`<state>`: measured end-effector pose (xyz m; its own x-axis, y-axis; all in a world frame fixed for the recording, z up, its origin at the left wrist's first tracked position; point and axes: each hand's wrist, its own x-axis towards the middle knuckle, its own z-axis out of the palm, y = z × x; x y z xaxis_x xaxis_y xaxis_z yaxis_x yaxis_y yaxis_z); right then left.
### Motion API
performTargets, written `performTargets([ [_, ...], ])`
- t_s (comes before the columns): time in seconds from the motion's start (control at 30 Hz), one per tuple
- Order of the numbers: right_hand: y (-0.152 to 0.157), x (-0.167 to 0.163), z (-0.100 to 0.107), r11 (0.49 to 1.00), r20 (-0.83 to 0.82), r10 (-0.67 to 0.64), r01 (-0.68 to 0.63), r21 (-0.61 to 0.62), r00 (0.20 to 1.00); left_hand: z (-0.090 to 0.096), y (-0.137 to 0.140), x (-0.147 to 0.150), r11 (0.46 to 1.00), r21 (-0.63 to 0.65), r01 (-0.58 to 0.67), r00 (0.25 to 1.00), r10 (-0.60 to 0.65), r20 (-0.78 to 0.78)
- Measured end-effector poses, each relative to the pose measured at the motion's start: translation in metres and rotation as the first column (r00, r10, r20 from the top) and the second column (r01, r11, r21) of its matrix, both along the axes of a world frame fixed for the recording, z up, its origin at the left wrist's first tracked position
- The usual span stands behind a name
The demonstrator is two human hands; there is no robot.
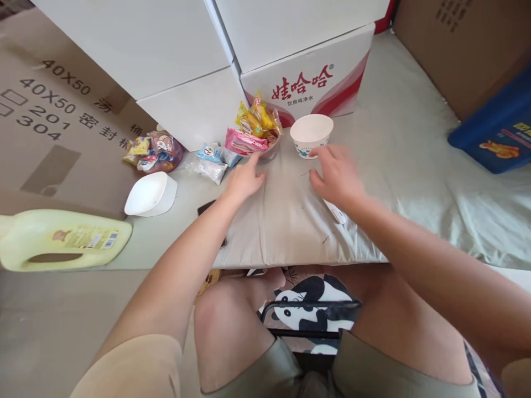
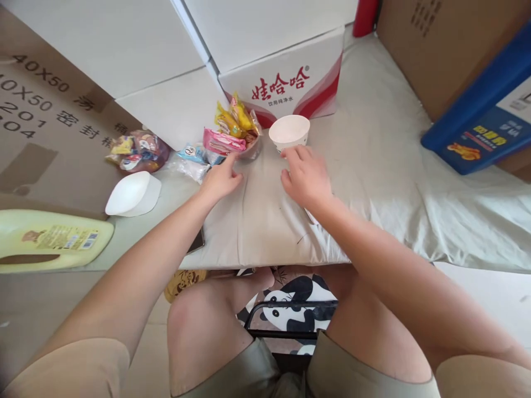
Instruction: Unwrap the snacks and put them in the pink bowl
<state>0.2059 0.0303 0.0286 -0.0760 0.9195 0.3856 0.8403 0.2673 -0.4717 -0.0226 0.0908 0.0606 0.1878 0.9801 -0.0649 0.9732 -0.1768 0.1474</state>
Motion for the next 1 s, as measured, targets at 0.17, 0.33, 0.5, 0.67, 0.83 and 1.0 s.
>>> performTargets([
  [0.17, 0.048, 0.003, 0.002, 0.995, 0.329, -0.061, 0.082, -0.049, 0.942, 0.002, 0.009, 0.003, 1.000, 0.013, -0.022, 1.000, 0.022, 0.012],
  [0.33, 0.059, 0.019, -0.008, 0.993, 0.450, -0.061, 0.098, -0.060, 0.891, -0.004, 0.015, 0.011, 0.986, 0.079, -0.147, 0.987, 0.141, 0.074],
  [0.5, 0.010, 0.053, -0.007, 0.991, 0.415, -0.103, 0.128, -0.033, 0.904, -0.004, 0.022, 0.017, 0.972, 0.100, -0.215, 0.971, 0.201, 0.131],
  [0.67, -0.068, 0.109, -0.012, 0.988, 0.393, -0.151, 0.123, 0.096, 0.907, -0.002, 0.017, 0.028, 0.980, 0.122, -0.157, 0.983, 0.143, 0.116],
  [0.83, -0.118, 0.163, -0.011, 0.978, 0.451, -0.154, 0.071, 0.196, 0.879, -0.002, 0.007, 0.070, 0.996, 0.081, -0.040, 0.988, 0.027, 0.155],
  [1.0, -0.129, 0.185, -0.014, 0.977, 0.398, -0.162, 0.090, 0.194, 0.903, -0.003, 0.020, 0.147, 0.991, 0.046, 0.126, 0.966, -0.133, 0.221],
])
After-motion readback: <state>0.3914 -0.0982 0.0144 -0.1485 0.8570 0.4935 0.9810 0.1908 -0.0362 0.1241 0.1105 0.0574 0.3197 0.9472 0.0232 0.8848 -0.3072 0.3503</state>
